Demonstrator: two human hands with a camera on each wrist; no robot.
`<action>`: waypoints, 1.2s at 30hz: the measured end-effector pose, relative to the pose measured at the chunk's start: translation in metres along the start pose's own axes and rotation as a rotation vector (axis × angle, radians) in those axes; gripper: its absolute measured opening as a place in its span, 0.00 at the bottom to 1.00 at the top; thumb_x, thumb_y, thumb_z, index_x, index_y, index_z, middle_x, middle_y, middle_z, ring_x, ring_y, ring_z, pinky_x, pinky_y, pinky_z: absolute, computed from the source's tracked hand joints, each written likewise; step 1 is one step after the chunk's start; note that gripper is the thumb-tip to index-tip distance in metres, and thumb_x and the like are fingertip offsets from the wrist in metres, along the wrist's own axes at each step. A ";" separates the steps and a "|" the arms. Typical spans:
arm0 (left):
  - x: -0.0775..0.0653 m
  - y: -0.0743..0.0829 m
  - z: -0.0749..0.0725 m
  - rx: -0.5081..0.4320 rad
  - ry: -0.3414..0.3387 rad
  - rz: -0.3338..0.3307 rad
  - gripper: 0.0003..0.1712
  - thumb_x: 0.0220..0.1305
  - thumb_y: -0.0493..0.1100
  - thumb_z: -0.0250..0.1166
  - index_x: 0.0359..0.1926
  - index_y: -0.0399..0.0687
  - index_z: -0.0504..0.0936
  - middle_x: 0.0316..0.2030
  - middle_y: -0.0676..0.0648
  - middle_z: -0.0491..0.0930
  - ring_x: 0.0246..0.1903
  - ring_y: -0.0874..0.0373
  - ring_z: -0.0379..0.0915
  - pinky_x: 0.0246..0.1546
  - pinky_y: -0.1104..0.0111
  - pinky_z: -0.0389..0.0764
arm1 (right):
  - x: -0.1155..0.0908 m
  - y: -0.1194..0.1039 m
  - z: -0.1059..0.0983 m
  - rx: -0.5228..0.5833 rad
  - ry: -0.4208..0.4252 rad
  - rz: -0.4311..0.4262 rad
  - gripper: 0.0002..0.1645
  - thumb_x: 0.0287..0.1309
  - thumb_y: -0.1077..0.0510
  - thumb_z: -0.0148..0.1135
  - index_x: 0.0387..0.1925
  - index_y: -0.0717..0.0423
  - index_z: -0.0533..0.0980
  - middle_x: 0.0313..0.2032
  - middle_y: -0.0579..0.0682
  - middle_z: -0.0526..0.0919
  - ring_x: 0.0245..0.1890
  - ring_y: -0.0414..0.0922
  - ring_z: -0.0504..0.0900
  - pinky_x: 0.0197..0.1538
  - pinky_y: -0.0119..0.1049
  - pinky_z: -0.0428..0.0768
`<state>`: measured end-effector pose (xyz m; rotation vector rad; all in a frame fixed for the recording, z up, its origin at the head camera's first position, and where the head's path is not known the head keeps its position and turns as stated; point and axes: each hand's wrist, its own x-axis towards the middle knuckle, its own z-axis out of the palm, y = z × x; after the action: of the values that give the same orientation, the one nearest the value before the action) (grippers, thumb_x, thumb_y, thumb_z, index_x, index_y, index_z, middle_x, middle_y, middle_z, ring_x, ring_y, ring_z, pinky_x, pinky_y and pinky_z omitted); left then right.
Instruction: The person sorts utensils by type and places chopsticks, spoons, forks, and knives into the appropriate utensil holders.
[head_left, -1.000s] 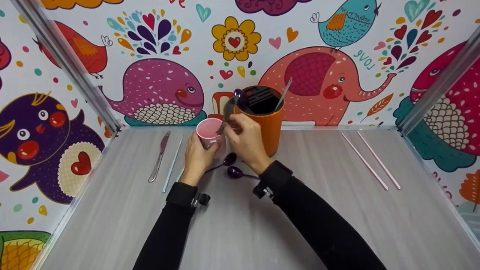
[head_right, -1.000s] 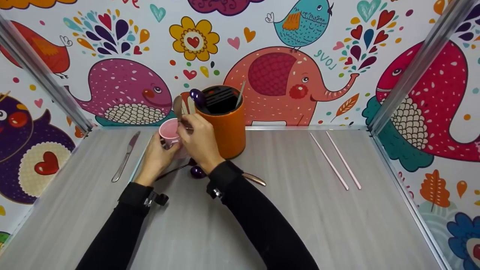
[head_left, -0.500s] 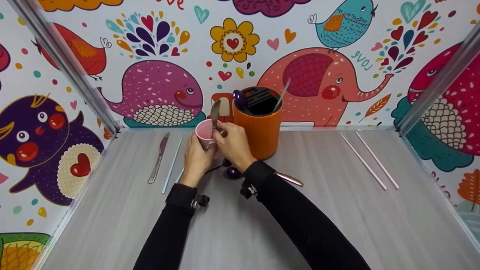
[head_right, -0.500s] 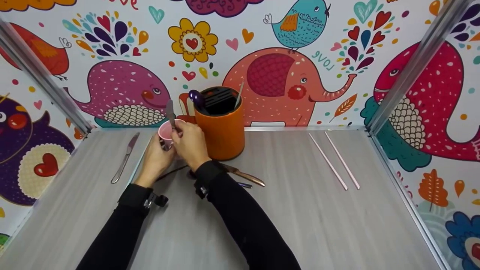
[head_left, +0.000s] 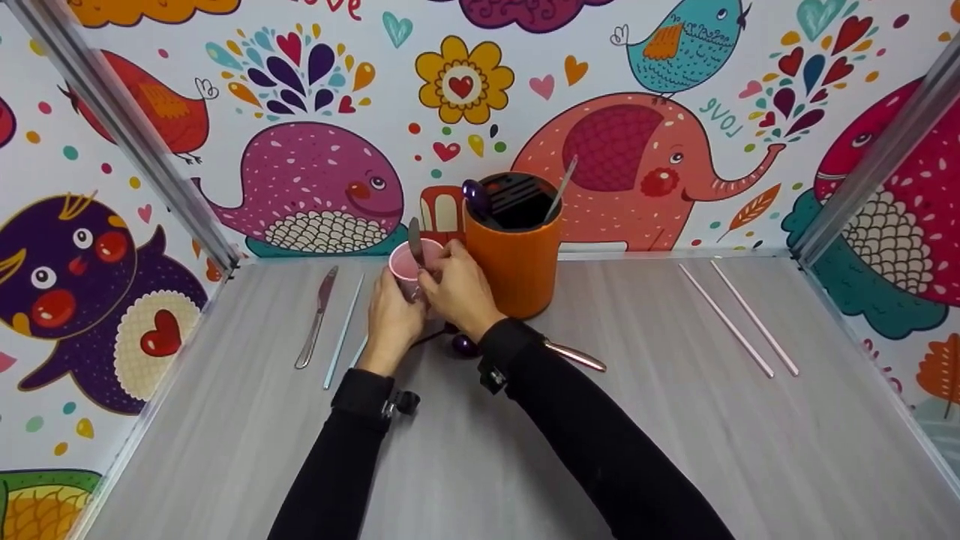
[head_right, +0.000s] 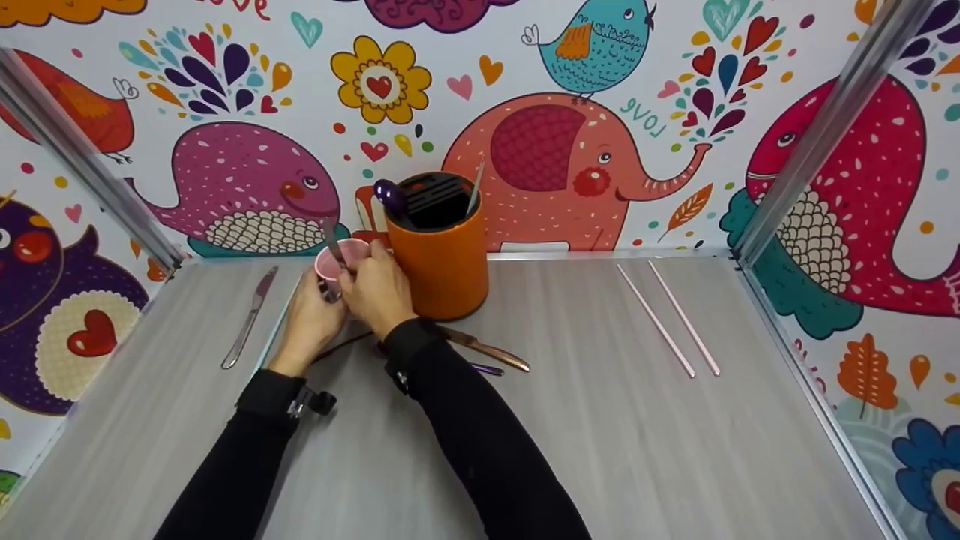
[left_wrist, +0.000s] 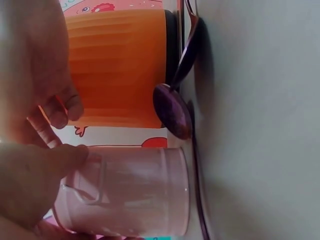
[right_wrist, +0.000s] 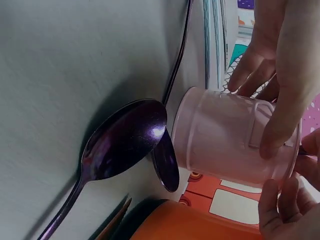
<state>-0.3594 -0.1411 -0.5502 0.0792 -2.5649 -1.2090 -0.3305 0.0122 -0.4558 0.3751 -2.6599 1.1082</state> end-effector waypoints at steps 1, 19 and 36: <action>-0.002 0.004 -0.003 -0.005 -0.009 -0.008 0.48 0.68 0.48 0.72 0.82 0.39 0.62 0.75 0.30 0.72 0.74 0.33 0.71 0.76 0.37 0.71 | 0.000 -0.001 0.001 -0.008 -0.005 0.004 0.16 0.76 0.50 0.67 0.35 0.55 0.88 0.50 0.51 0.78 0.48 0.47 0.80 0.56 0.40 0.86; 0.002 -0.006 0.004 -0.004 0.019 0.029 0.50 0.67 0.53 0.76 0.81 0.38 0.65 0.72 0.28 0.75 0.73 0.33 0.74 0.76 0.39 0.73 | -0.003 -0.006 -0.007 -0.126 -0.031 0.007 0.18 0.82 0.51 0.61 0.46 0.60 0.89 0.49 0.57 0.90 0.52 0.56 0.90 0.63 0.51 0.89; -0.026 0.050 -0.028 -0.014 -0.004 -0.017 0.50 0.69 0.54 0.77 0.79 0.33 0.65 0.72 0.29 0.75 0.73 0.34 0.74 0.76 0.41 0.74 | -0.031 0.008 -0.013 -0.121 0.054 -0.082 0.14 0.78 0.54 0.65 0.42 0.58 0.91 0.35 0.53 0.88 0.37 0.51 0.87 0.45 0.46 0.88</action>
<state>-0.3226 -0.1249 -0.5017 0.0952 -2.5639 -1.2343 -0.3022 0.0316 -0.4621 0.4201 -2.6234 0.9149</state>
